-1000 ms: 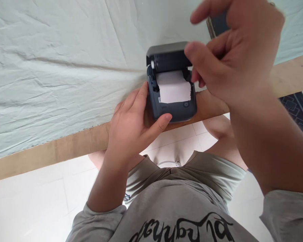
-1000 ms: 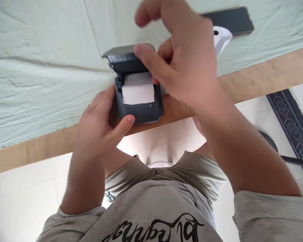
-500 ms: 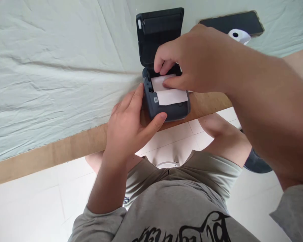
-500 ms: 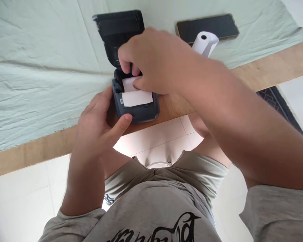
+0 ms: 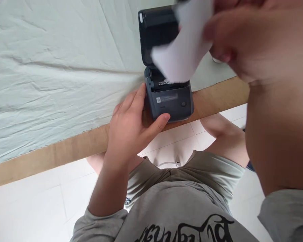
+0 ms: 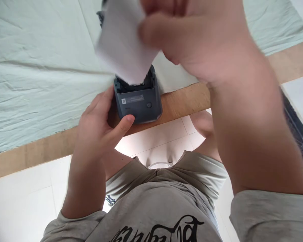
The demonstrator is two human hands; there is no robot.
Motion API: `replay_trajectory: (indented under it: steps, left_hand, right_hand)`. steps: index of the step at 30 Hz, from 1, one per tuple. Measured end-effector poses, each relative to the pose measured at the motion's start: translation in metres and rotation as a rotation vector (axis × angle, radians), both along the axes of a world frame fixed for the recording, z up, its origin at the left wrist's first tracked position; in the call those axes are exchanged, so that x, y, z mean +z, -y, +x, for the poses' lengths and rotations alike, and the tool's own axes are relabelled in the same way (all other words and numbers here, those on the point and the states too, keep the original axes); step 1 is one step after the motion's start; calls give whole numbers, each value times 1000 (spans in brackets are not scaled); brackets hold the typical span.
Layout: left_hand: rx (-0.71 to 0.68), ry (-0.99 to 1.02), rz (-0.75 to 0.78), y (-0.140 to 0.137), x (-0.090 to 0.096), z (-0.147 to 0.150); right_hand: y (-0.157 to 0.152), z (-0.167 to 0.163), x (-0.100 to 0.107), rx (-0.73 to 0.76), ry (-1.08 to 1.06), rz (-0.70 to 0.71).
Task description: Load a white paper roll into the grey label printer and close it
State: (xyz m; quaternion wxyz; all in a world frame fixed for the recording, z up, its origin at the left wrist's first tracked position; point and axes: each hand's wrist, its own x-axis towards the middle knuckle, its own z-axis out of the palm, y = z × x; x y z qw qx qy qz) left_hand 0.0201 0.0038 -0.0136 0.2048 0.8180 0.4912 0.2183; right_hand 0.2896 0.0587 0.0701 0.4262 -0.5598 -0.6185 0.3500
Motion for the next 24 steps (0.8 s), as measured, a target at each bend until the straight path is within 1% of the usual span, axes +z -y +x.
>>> replay_trajectory:
  steps: [2,5,6,9,13,17,20,24]
  left_hand:
    - [-7,-3,-4,0,-2,-2]
    - [-13,-4,3,0,-3,-4]
    - [-14,-4,10,0,-3,-5]
    - [-14,-8,12,0,-3,-6]
    - [13,-20,-9,1,-1,-5]
    - [48,-29,-32,4,2,1]
    - [72,-12,-30,6,3,6]
    - [72,-2,-36,5,3,7]
  right_hand:
    - [2,5,-17,-57,-144,48]
    - [3,7,-46,-55,-244,1]
    - [4,7,-54,-65,-245,3]
    - [9,5,-71,-146,-171,88]
    - [13,6,-85,-254,14,143]
    - [7,13,-95,-289,142,213]
    - [4,16,-98,-276,196,193]
    - [4,14,-102,-260,256,133]
